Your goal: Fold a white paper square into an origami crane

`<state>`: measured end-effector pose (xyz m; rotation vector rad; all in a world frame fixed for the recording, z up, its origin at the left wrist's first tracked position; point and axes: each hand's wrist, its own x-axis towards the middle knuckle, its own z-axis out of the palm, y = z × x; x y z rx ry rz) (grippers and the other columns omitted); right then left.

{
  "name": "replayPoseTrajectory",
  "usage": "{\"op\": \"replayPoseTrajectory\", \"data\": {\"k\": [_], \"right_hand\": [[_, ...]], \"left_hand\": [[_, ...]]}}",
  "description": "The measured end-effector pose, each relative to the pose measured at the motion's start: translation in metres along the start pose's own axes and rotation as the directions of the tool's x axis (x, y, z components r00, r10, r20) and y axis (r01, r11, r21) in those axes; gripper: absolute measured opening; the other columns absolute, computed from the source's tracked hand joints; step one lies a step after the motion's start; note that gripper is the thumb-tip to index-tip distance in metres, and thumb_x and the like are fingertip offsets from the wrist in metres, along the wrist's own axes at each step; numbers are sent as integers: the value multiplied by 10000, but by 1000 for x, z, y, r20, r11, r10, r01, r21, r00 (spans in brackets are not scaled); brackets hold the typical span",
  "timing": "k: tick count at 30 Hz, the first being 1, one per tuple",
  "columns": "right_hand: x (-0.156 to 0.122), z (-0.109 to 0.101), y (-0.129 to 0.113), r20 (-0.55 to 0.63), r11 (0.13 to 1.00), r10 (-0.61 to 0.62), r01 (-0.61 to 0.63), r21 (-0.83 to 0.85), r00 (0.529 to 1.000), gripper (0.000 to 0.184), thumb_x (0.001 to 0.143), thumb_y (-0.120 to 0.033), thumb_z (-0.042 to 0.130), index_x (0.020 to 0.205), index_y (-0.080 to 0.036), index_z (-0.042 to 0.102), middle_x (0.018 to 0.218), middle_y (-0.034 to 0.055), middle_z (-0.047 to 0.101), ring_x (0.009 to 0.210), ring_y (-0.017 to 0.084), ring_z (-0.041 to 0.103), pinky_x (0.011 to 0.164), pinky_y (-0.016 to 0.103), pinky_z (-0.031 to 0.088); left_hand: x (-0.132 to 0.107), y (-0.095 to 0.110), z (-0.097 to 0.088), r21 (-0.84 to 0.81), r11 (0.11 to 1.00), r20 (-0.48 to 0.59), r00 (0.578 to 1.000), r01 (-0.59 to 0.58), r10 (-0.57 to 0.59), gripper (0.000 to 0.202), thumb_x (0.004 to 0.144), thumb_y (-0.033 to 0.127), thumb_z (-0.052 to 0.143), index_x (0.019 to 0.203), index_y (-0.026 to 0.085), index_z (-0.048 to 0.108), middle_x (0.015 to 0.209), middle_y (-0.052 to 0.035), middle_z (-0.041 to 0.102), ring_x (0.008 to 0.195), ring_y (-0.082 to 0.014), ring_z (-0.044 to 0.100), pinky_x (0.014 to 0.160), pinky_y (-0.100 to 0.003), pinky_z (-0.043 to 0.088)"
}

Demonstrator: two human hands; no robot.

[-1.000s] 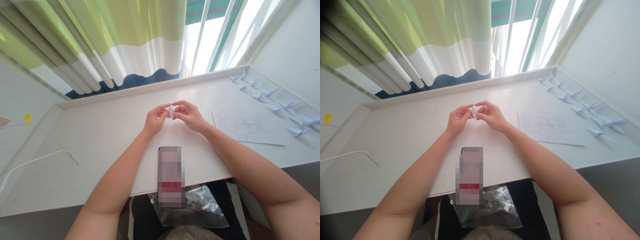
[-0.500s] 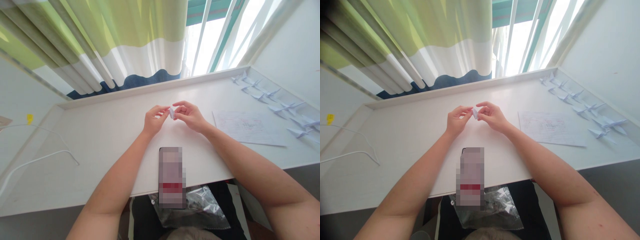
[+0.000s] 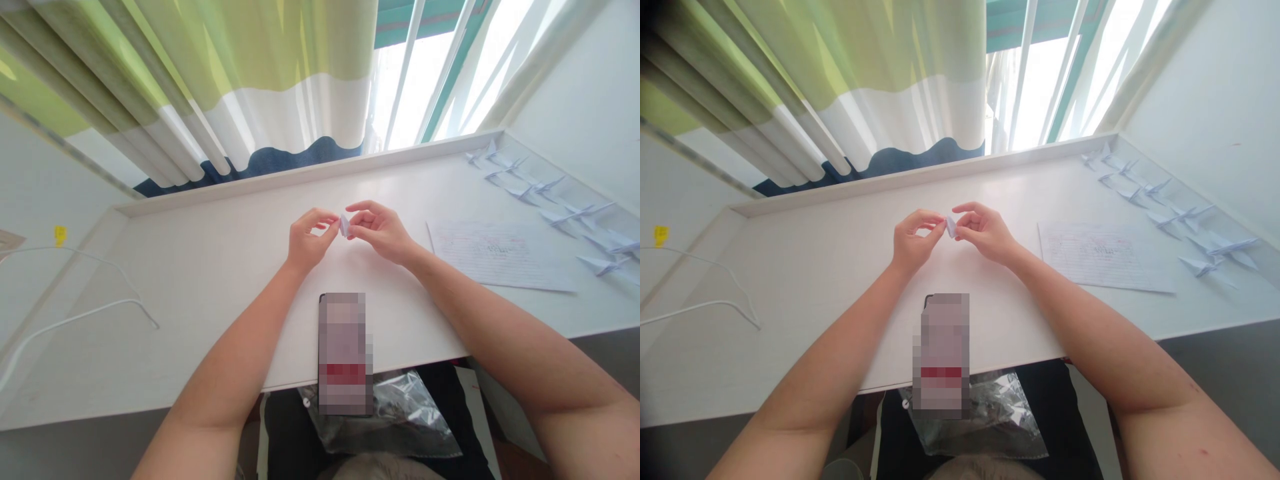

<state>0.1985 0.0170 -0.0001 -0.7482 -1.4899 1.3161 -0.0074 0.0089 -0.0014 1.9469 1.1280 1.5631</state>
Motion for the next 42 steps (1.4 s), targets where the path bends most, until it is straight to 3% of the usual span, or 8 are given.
{"op": "replayPoseTrajectory", "data": {"k": [8, 16, 20, 26, 32, 38, 42], "right_hand": [[0, 2, -1, -10, 1000, -11, 11, 9, 1000, 505, 816, -484, 970, 1177, -243, 715, 855, -11, 754, 782, 185, 741, 861, 437, 649], [2, 1, 1, -40, 999, -18, 17, -29, 999, 503, 811, -515, 966, 1159, -257, 711, 850, -16, 748, 792, 195, 746, 856, 440, 643], [3, 2, 4, -77, 997, -60, 56, -57, 995, 445, 822, -483, 957, 1117, -252, 716, 831, -17, 738, 783, 192, 741, 845, 432, 631], [3, 2, 5, -73, 991, -107, 99, -95, 992, 417, 854, -503, 934, 1109, -259, 713, 836, -9, 734, 795, 200, 734, 832, 438, 620], [2, 3, 5, -64, 989, -110, 103, -105, 992, 425, 868, -533, 923, 1119, -268, 706, 865, 0, 733, 826, 210, 735, 881, 464, 631], [2, 3, 5, -61, 988, -118, 111, -106, 991, 443, 863, -568, 918, 1114, -273, 703, 871, 5, 741, 831, 220, 742, 891, 484, 637], [2, 2, 5, -62, 988, -110, 102, -116, 992, 458, 859, -590, 914, 1116, -274, 705, 875, 6, 746, 835, 217, 744, 898, 483, 642]], "left_hand": [[0, 2, 0, -8, 1000, -6, 1000, 14, -14, 51, 933, 210, 769, 908, 243, 798, 907, -8, 848, 850, -160, 795, 820, -316, 625], [-2, 5, 0, -73, 990, -16, 992, 123, -125, 63, 940, 279, 775, 963, 232, 811, 1039, -64, 875, 1024, -223, 826, 945, -394, 647], [0, 1, 0, -131, 983, -15, 991, 132, -135, 78, 909, 237, 790, 984, 227, 772, 1066, -66, 864, 1047, -212, 820, 924, -369, 646], [2, 1, 1, -158, 978, 17, 991, 135, -134, 136, 928, 320, 823, 1046, 253, 813, 1075, -51, 860, 1031, -192, 807, 881, -335, 639], [3, 1, 1, -180, 969, 9, 986, 168, -169, 140, 921, 378, 860, 960, 244, 842, 1065, -65, 875, 1048, -215, 816, 867, -344, 636], [4, -3, 2, -210, 958, -3, 980, 195, -200, 190, 890, 389, 898, 1029, 265, 860, 1080, -62, 879, 1021, -207, 819, 864, -346, 639], [4, -2, 2, -199, 959, -5, 978, 203, -208, 168, 897, 413, 898, 982, 270, 869, 1055, -57, 885, 1043, -224, 824, 870, -363, 639]]}}
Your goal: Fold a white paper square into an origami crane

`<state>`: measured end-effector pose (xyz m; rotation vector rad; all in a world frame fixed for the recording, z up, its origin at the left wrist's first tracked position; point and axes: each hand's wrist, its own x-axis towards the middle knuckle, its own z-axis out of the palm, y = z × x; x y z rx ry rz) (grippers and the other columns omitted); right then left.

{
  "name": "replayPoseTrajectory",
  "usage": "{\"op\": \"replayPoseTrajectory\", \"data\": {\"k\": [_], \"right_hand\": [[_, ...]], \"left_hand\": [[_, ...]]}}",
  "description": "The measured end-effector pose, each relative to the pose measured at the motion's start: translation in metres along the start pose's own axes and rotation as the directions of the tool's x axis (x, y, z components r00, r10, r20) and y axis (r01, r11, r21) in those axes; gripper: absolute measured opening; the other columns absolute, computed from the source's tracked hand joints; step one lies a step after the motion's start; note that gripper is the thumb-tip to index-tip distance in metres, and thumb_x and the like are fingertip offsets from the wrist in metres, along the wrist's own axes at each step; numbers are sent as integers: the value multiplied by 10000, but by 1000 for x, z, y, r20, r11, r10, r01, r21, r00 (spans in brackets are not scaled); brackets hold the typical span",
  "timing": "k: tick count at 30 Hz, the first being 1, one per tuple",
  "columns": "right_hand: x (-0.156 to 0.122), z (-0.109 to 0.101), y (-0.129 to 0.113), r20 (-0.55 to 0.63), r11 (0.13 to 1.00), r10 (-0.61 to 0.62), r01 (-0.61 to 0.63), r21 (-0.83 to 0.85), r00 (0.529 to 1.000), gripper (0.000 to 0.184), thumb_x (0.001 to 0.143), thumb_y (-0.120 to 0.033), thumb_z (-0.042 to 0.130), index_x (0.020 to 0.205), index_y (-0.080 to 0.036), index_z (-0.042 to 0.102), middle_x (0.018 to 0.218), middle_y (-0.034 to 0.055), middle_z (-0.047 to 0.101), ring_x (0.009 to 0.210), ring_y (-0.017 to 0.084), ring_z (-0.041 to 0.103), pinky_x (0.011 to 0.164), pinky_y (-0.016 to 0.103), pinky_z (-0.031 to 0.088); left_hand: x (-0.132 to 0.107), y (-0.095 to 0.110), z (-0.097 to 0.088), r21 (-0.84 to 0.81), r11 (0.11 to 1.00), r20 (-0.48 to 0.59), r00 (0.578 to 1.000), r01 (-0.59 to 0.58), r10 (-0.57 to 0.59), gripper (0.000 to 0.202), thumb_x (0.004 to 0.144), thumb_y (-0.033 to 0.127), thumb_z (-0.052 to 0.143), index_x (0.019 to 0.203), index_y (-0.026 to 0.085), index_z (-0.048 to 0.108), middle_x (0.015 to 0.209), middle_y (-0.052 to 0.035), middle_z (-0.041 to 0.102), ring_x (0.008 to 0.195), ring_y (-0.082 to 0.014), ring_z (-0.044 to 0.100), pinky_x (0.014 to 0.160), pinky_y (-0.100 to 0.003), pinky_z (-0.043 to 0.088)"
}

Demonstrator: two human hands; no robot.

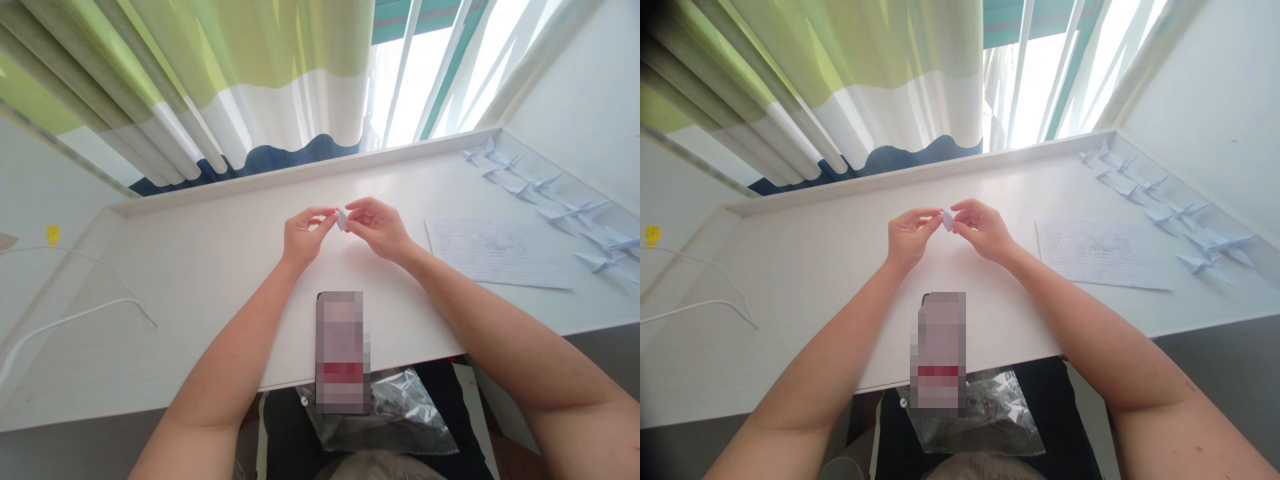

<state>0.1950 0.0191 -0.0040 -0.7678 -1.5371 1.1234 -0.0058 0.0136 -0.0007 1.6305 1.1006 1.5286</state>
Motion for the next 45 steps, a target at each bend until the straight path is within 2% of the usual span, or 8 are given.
{"op": "replayPoseTrajectory", "data": {"k": [7, 10, 13, 19, 23, 28, 37, 45], "right_hand": [[-1, 0, -1, -4, 1000, -8, 8, 6, 1000, 456, 858, -584, 916, 1114, -269, 707, 861, 5, 755, 825, 217, 751, 902, 479, 645], [-1, 0, -1, -7, 1000, -8, 8, -23, 1000, 458, 867, -606, 904, 1116, -274, 710, 860, 5, 758, 837, 225, 757, 907, 487, 648], [-1, -1, 0, -16, 994, -34, 33, -101, 999, 445, 888, -627, 881, 1111, -277, 721, 884, 16, 768, 873, 234, 768, 938, 503, 640], [-4, -3, -1, 23, 966, -86, 89, -243, 996, 375, 949, -614, 832, 1116, -289, 746, 948, 42, 790, 941, 254, 764, 1015, 554, 629], [-4, -4, -1, 44, 955, -107, 115, -275, 993, 308, 986, -552, 801, 1129, -284, 744, 969, 45, 794, 940, 246, 765, 1007, 544, 635], [-4, -5, -1, 96, 937, -122, 146, -318, 988, 222, 1014, -459, 755, 1146, -281, 742, 984, 46, 813, 943, 245, 772, 987, 534, 642], [-4, -5, 2, 77, 941, -131, 148, -303, 988, 230, 1019, -442, 751, 1170, -269, 730, 974, 43, 807, 930, 229, 771, 971, 504, 641], [-3, -6, 7, 69, 931, -148, 163, -326, 987, 280, 1023, -478, 734, 1188, -253, 714, 962, 41, 804, 918, 220, 780, 967, 492, 647]], "left_hand": [[1, 2, -3, -2, 1000, 27, 1000, -12, 12, 150, 906, 400, 882, 986, 274, 879, 1057, -56, 885, 1035, -220, 822, 865, -352, 624], [5, -1, -8, -1, 1000, 21, 1000, -2, 2, 224, 904, 460, 876, 1009, 263, 873, 1051, -68, 880, 1034, -225, 821, 876, -355, 629], [9, -3, -12, 1, 999, -4, 999, 47, -47, 309, 871, 517, 895, 968, 227, 855, 983, -71, 865, 956, -210, 812, 874, -348, 630], [10, -4, -14, -5, 995, 48, 993, 104, -104, 320, 817, 527, 928, 817, 223, 830, 794, -34, 810, 733, -173, 722, 695, -308, 579], [9, -1, -14, 19, 992, 97, 987, 127, -128, 275, 847, 479, 891, 789, 218, 824, 742, -33, 786, 685, -167, 688, 652, -303, 550], [9, 0, -14, -2, 992, 124, 984, 130, -129, 275, 857, 479, 877, 804, 215, 821, 784, -39, 802, 698, -167, 686, 676, -309, 551], [10, -6, -14, 5, 995, 213, 972, 103, -102, 463, 953, 663, 793, 866, 209, 769, 833, -70, 792, 812, -191, 716, 821, -343, 579], [6, 4, -8, 34, 989, 153, 978, 141, -144, 312, 1042, 467, 684, 893, 198, 737, 820, -47, 748, 808, -170, 674, 848, -326, 552]]}}
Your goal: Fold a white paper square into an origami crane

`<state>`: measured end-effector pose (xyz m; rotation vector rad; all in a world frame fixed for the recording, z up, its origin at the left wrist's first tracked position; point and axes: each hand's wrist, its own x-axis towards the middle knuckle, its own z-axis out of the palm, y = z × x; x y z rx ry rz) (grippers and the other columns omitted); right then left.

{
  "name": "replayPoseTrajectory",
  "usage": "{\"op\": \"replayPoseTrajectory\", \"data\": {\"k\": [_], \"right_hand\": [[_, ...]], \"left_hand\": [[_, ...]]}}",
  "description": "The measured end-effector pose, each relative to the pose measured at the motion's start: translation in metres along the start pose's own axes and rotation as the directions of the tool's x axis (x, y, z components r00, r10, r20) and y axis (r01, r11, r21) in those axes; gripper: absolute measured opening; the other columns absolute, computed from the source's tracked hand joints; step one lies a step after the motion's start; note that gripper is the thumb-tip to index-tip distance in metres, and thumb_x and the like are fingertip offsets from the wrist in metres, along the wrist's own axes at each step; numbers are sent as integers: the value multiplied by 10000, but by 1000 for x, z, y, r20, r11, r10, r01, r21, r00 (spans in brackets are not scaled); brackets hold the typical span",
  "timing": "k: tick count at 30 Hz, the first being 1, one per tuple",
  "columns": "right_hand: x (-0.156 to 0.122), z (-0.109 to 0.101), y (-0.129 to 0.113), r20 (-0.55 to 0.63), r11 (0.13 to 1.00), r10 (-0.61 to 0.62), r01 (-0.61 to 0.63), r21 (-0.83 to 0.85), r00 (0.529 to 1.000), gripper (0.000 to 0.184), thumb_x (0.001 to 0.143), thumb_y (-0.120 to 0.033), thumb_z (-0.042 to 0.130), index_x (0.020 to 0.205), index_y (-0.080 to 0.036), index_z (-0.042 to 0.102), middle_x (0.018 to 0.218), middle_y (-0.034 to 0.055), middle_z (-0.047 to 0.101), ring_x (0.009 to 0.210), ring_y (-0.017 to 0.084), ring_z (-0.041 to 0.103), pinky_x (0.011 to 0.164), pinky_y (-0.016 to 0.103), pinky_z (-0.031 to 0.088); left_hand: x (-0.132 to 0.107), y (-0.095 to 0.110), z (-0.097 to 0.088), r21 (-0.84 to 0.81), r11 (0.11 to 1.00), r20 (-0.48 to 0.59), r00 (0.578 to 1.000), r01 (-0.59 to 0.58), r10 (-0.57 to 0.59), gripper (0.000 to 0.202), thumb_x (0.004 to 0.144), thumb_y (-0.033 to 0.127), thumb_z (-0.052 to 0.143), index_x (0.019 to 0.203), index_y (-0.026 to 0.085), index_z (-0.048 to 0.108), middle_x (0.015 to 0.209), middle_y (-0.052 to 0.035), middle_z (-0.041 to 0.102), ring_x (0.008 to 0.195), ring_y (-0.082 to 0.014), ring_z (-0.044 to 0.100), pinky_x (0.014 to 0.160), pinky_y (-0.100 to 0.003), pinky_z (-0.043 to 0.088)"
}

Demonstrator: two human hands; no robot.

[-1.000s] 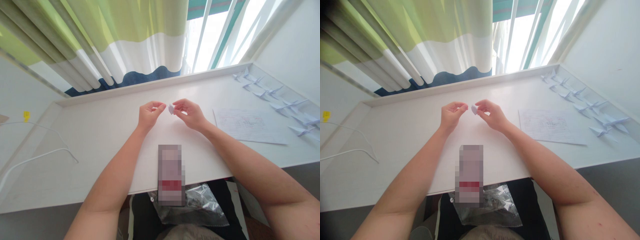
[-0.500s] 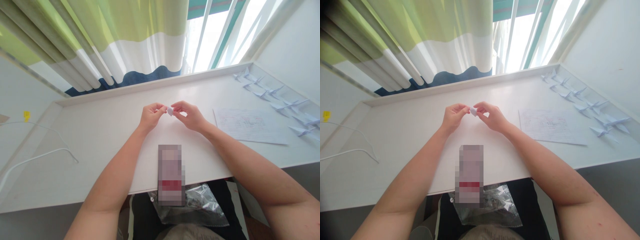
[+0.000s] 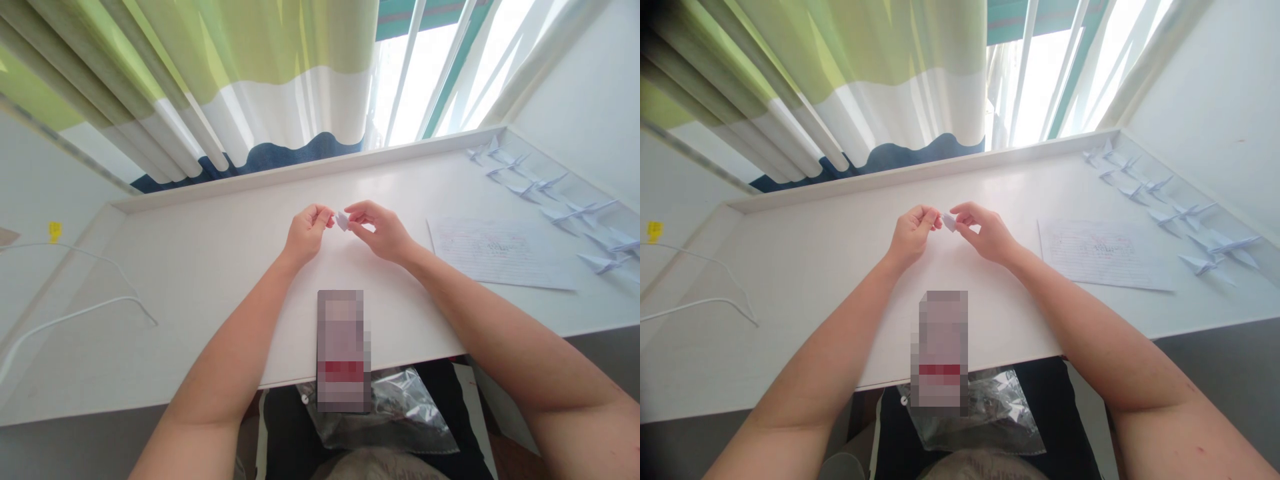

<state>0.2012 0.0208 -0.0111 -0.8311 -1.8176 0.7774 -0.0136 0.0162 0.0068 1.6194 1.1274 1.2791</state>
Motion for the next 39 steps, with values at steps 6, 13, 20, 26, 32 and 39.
{"op": "replayPoseTrajectory", "data": {"k": [6, 13, 20, 26, 32, 39], "right_hand": [[0, 0, 0, 2, 1000, 5, -5, -4, 1000, 320, 1025, -538, 739, 1186, -263, 715, 959, 40, 805, 921, 228, 778, 955, 503, 650], [-1, -1, 1, 23, 1000, -6, 6, -5, 1000, 301, 1032, -515, 739, 1193, -263, 712, 956, 40, 800, 916, 226, 772, 947, 503, 645], [-1, -1, 2, 23, 1000, -13, 12, 19, 1000, 328, 1014, -523, 761, 1215, -271, 701, 955, 23, 779, 889, 212, 761, 917, 468, 640], [-2, -1, -3, 14, 998, -14, 13, 56, 1000, 327, 1008, -502, 766, 1229, -275, 686, 946, 17, 761, 830, 193, 721, 836, 429, 611], [-1, 3, -9, 19, 994, 17, -19, 106, 1000, 371, 973, -453, 802, 1264, -267, 666, 1012, 33, 780, 800, 180, 709, 726, 387, 575], [0, 1, -6, -16, 997, 29, -28, 69, 999, 423, 934, -437, 836, 1277, -268, 656, 1029, 22, 782, 764, 168, 683, 797, 426, 608]], "left_hand": [[0, 4, 0, 34, 997, -47, 996, 74, -72, 255, 928, 419, 760, 810, 195, 731, 773, -23, 714, 735, -157, 601, 742, -303, 500], [1, 5, 0, -46, 996, -16, 997, 75, -76, 197, 885, 352, 743, 769, 194, 722, 746, -15, 692, 750, -152, 607, 795, -311, 510], [2, 4, -2, -51, 996, -20, 997, 79, -80, 218, 877, 391, 768, 809, 184, 762, 776, -23, 722, 751, -150, 620, 779, -306, 509], [1, 4, 0, -64, 995, 35, 997, 77, -75, 259, 902, 420, 779, 785, 194, 730, 733, -16, 690, 740, -151, 611, 778, -303, 510], [-2, 10, 4, -83, 994, 51, 996, 77, -72, 244, 919, 375, 761, 763, 199, 696, 718, -6, 656, 728, -146, 586, 760, -298, 498], [-3, 13, 7, -122, 989, 32, 997, 78, -75, 215, 913, 336, 734, 755, 201, 679, 706, 4, 638, 702, -132, 575, 737, -294, 493]]}}
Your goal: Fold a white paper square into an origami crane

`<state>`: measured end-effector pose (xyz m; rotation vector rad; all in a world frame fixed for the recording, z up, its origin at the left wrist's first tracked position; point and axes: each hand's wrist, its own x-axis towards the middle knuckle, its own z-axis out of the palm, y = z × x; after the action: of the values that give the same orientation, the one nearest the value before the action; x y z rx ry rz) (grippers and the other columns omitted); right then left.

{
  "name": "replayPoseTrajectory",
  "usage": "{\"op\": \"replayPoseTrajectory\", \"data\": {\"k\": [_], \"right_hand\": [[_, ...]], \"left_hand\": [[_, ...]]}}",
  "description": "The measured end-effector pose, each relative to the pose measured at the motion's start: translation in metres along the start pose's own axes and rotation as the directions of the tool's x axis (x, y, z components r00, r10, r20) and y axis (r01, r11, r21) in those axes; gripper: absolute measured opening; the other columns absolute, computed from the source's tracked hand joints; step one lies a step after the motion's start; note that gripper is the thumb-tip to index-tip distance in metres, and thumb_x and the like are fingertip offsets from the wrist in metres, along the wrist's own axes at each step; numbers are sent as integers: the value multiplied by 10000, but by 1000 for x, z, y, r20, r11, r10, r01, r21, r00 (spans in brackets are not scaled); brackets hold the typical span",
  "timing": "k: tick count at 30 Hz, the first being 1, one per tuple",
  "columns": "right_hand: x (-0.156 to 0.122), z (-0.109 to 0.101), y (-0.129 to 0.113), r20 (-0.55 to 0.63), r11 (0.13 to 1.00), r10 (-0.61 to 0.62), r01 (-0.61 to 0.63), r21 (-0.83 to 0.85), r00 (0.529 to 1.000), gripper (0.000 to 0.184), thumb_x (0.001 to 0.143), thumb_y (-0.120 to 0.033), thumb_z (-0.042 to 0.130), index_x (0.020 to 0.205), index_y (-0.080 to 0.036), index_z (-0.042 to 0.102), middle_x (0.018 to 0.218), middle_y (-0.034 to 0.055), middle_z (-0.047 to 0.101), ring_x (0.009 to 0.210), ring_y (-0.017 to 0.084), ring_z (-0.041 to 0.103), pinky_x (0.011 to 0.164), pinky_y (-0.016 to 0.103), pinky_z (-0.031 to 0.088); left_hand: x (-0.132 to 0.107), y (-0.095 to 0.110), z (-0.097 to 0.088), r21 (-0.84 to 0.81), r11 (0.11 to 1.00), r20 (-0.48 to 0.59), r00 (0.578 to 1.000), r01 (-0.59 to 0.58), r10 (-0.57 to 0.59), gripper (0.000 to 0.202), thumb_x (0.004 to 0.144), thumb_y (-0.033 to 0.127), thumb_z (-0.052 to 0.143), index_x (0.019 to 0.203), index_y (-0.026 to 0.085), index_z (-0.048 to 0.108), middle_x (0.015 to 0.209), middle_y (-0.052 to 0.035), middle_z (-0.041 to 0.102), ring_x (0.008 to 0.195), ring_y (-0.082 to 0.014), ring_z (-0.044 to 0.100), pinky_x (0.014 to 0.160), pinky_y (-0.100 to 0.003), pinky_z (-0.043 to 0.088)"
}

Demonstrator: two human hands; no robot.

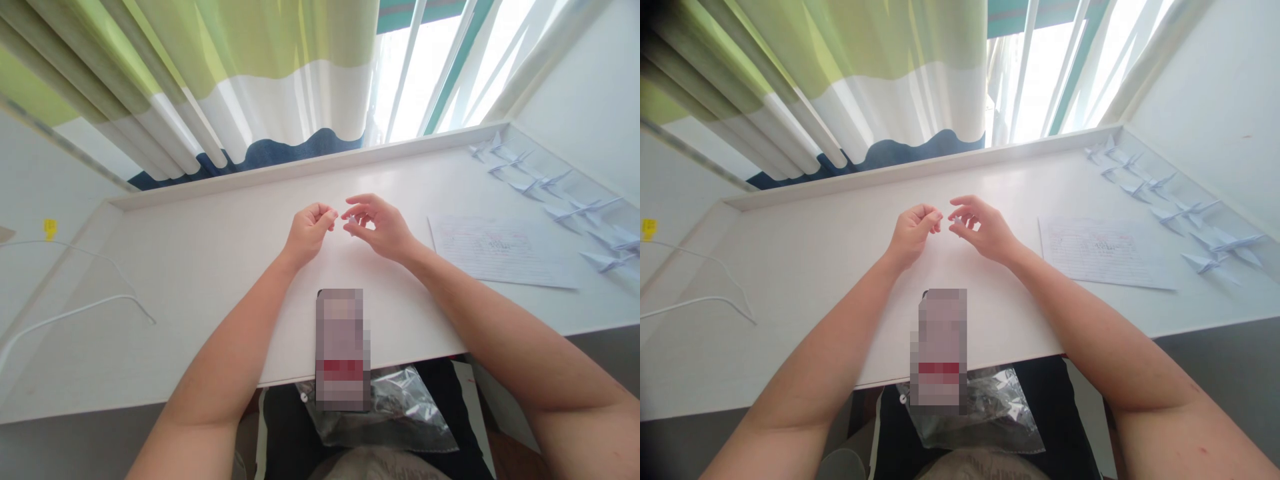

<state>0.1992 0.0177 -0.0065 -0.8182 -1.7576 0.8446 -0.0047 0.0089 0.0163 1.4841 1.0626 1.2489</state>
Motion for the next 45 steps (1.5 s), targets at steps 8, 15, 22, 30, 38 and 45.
{"op": "replayPoseTrajectory", "data": {"k": [8, 15, 22, 30, 38, 45], "right_hand": [[-1, -1, -1, -5, 1000, -13, 13, -8, 1000, 490, 917, -502, 865, 1313, -303, 656, 1011, 19, 744, 906, 226, 708, 943, 491, 622], [-1, 0, 0, 14, 999, -34, 34, 2, 999, 494, 927, -533, 855, 1311, -296, 655, 949, 3, 751, 882, 222, 719, 930, 477, 621], [-1, -1, 2, 28, 998, -46, 47, -34, 999, 477, 943, -529, 838, 1313, -288, 659, 927, 0, 758, 877, 219, 724, 925, 470, 631], [-1, -5, 4, 20, 996, -69, 71, -62, 997, 466, 935, -481, 851, 1321, -300, 664, 945, 2, 761, 882, 226, 730, 941, 484, 644], [-1, -7, 1, 50, 996, -39, 43, -81, 998, 491, 949, -523, 842, 1343, -296, 658, 951, 6, 751, 891, 226, 739, 950, 482, 643], [-1, -7, -1, 73, 1000, -11, 13, -27, 997, 537, 926, -531, 865, 1353, -287, 649, 920, 2, 758, 851, 223, 741, 919, 482, 649]], "left_hand": [[-2, -2, 0, 60, 997, 31, 998, 48, -50, 185, 870, 371, 776, 815, 195, 768, 761, -22, 718, 725, -149, 605, 733, -314, 499], [-3, -5, 0, 78, 996, 76, 996, 35, -41, 218, 847, 396, 800, 790, 191, 748, 795, -35, 747, 721, -145, 594, 703, -309, 460], [-3, 1, -2, 82, 995, 148, 987, 55, -67, 233, 847, 391, 782, 737, 202, 702, 719, -13, 673, 701, -147, 555, 714, -319, 456], [-2, -2, -5, 124, 991, 102, 993, 46, -58, 106, 838, 293, 727, 781, 205, 721, 763, -19, 718, 734, -155, 607, 749, -323, 480], [-6, -1, -6, 215, 947, 158, 966, -238, 206, 105, 902, 239, 760, 973, 264, 833, 1102, -56, 831, 1033, -200, 747, 864, -349, 566], [-3, -10, -12, 264, 904, 168, 939, -337, 301, 48, 930, 297, 821, 924, 283, 867, 1013, -62, 844, 961, -213, 743, 848, -379, 580]]}}
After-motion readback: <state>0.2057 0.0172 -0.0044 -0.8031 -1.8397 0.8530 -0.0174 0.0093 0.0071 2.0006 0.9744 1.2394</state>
